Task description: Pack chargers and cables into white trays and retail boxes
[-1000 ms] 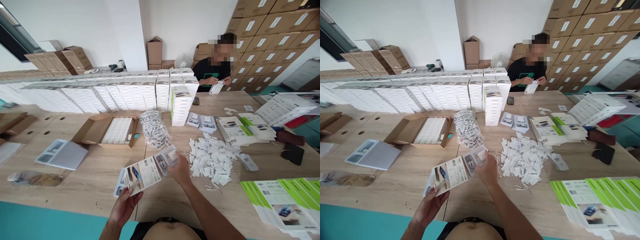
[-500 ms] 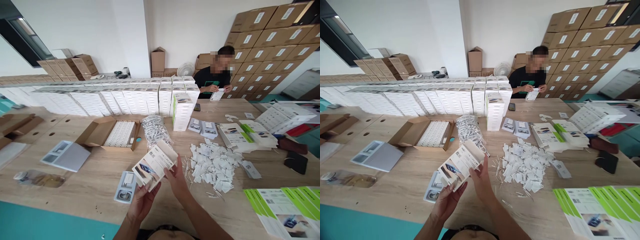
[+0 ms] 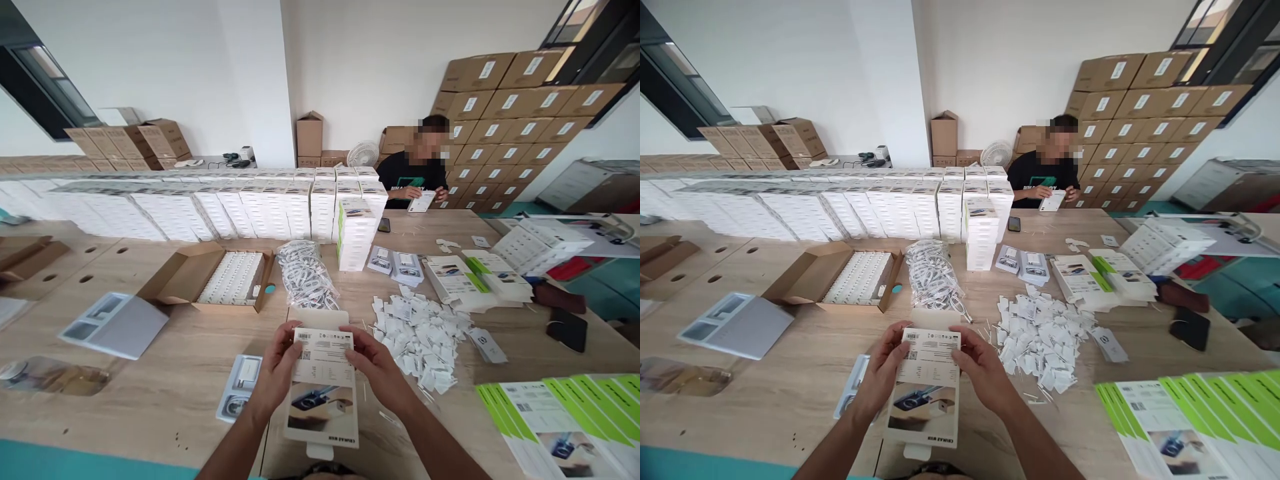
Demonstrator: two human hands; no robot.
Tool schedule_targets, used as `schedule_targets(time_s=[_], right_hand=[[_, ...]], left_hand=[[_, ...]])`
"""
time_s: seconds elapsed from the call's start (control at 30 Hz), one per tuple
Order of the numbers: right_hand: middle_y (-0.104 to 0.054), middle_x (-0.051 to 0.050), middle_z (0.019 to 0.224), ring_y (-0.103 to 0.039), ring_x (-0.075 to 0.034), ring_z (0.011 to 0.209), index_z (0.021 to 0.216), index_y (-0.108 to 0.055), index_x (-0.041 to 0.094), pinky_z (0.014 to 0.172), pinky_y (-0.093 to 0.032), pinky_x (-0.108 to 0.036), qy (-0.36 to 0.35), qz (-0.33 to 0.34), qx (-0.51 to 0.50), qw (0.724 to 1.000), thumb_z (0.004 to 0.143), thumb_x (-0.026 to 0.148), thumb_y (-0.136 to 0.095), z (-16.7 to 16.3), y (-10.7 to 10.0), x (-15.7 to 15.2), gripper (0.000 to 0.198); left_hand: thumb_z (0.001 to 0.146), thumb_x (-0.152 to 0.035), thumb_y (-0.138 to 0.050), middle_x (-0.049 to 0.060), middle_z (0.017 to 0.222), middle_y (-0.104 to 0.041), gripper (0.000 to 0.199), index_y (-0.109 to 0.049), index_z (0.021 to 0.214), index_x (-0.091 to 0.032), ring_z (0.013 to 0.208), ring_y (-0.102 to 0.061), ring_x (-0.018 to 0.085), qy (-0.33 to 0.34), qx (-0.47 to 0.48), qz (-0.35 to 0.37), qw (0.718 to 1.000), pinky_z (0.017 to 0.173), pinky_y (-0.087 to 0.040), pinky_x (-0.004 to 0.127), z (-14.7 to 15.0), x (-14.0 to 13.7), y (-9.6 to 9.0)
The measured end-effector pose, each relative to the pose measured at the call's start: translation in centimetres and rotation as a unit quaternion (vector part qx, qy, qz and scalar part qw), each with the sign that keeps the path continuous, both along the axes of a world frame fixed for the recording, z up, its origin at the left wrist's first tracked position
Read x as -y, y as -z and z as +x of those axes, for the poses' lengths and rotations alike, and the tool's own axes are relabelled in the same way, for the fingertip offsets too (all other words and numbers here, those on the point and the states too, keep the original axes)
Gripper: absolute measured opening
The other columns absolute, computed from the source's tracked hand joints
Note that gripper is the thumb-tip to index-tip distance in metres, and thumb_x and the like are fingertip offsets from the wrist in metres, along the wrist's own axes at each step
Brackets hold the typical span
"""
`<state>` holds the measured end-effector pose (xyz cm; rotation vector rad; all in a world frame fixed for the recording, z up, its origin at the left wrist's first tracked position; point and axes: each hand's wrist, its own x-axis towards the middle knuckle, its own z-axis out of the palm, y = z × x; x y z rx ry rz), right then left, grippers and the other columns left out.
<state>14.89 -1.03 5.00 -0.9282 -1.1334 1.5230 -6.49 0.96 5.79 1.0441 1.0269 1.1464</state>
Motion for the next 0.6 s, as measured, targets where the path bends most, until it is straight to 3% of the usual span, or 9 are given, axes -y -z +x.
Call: schedule_targets(time_s=[0.1, 0.23, 0.33, 0.43, 0.6], right_hand=[[-0.069, -0.004, 0.097, -0.062, -0.019, 0.081, 0.12, -0.062, 0.026, 0.07, -0.052, -0.031, 0.05, -0.006, 0.037, 0.998, 0.087, 0.046, -0.059, -0.5, 0.0, 0.4, 0.038], [-0.066, -0.004, 0.081, -0.059, -0.016, 0.068, 0.1, -0.071, 0.021, 0.06, -0.05, -0.027, 0.101, 0.003, 0.084, 0.991, 0.091, 0.052, -0.049, -0.5, -1.2, 0.3, 0.04], [-0.063, 0.0, 0.074, -0.057, -0.015, 0.064, 0.114, -0.065, 0.024, 0.057, -0.049, -0.026, 0.124, -0.016, 0.06, 0.99, 0.084, 0.052, -0.062, -0.3, -2.1, -0.3, 0.042], [-0.067, -0.003, 0.084, -0.061, -0.019, 0.073, 0.115, -0.065, 0.024, 0.062, -0.052, -0.03, 0.095, -0.038, 0.056, 0.993, 0.076, 0.047, -0.072, -0.3, -2.4, -0.9, 0.046], [-0.064, -0.006, 0.094, -0.06, -0.022, 0.089, 0.094, -0.076, 0.027, 0.073, -0.05, -0.032, 0.125, 0.127, 0.183, 0.967, 0.082, 0.04, -0.067, -0.3, -2.5, -0.9, 0.02]], left_hand=[[0.082, -0.028, -0.061, 0.001, 0.088, -0.062, 0.023, -0.061, 0.104, -0.022, 0.074, -0.053, 0.016, 0.005, -0.002, -0.001, 1.0, 0.064, -0.042, 0.024, -0.2, -0.5, 0.0], [0.08, -0.026, -0.062, -0.001, 0.083, -0.059, 0.02, -0.063, 0.1, -0.022, 0.07, -0.049, 0.014, 0.06, 0.021, -0.007, 0.998, 0.063, -0.039, 0.023, -0.8, -0.9, -1.1], [0.081, -0.027, -0.061, 0.0, 0.082, -0.06, 0.021, -0.064, 0.101, -0.023, 0.067, -0.05, 0.014, 0.104, 0.042, -0.029, 0.993, 0.062, -0.038, 0.024, -1.0, -0.8, -2.7], [0.079, -0.028, -0.062, 0.0, 0.079, -0.061, 0.024, -0.065, 0.102, -0.022, 0.065, -0.051, 0.014, 0.14, 0.051, -0.031, 0.988, 0.061, -0.038, 0.025, -1.0, -0.8, -4.3], [0.079, -0.028, -0.062, 0.001, 0.082, -0.059, 0.025, -0.064, 0.103, -0.02, 0.066, -0.052, 0.014, 0.16, 0.035, -0.021, 0.986, 0.061, -0.039, 0.025, -1.5, -1.2, -5.2]])
